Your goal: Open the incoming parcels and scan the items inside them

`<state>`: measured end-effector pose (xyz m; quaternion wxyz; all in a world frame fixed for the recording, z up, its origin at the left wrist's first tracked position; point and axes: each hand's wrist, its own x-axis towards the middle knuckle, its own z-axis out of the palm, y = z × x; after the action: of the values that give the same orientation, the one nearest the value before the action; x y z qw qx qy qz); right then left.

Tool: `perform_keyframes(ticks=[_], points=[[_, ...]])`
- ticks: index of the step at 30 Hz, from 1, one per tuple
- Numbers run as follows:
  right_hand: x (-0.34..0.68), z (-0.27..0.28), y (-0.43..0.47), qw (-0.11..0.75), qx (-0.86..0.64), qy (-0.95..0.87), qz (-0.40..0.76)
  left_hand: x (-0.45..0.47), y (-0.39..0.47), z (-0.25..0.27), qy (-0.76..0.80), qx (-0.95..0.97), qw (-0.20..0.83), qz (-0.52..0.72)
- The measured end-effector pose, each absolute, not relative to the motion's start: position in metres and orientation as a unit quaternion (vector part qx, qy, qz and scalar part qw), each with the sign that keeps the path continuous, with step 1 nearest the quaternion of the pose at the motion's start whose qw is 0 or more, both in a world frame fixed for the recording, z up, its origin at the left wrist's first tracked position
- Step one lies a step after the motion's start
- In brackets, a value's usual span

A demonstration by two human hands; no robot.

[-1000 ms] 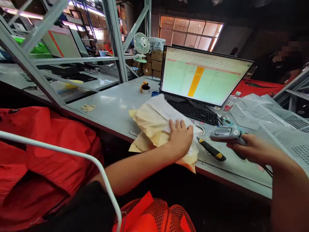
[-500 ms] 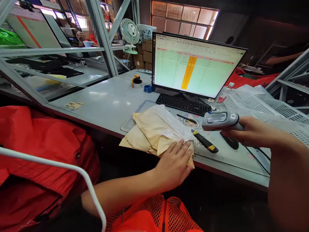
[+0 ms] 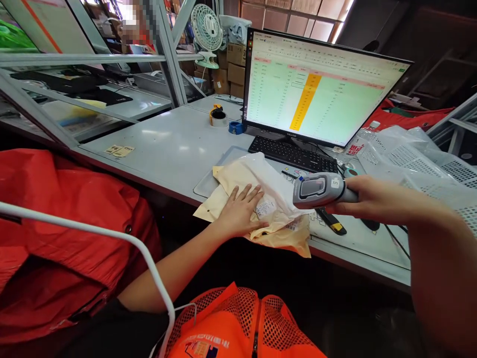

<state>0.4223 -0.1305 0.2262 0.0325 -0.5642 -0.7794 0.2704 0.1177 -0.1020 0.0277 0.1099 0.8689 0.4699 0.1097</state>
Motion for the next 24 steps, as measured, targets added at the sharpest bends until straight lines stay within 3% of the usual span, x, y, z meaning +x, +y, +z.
perform_keyframes(ticks=[10, 15, 18, 24], points=[[0.347, 0.235, -0.127, -0.130, -0.499, -0.835, 0.195, 0.116, -0.099, 0.020, 0.469, 0.870, 0.112, 0.102], [0.325, 0.225, -0.130, -0.166, -0.478, -0.851, 0.139, 0.114, -0.101, 0.020, 0.472, 0.868, 0.100, 0.121], [0.331, 0.218, -0.131, -0.135, -0.486, -0.853, 0.132, 0.113, -0.100, 0.021, 0.470, 0.869, 0.093, 0.122], [0.405, 0.186, -0.123, 0.039, -0.602, -0.786, 0.134, 0.111, -0.104, 0.033, 0.491, 0.856, 0.098, 0.127]])
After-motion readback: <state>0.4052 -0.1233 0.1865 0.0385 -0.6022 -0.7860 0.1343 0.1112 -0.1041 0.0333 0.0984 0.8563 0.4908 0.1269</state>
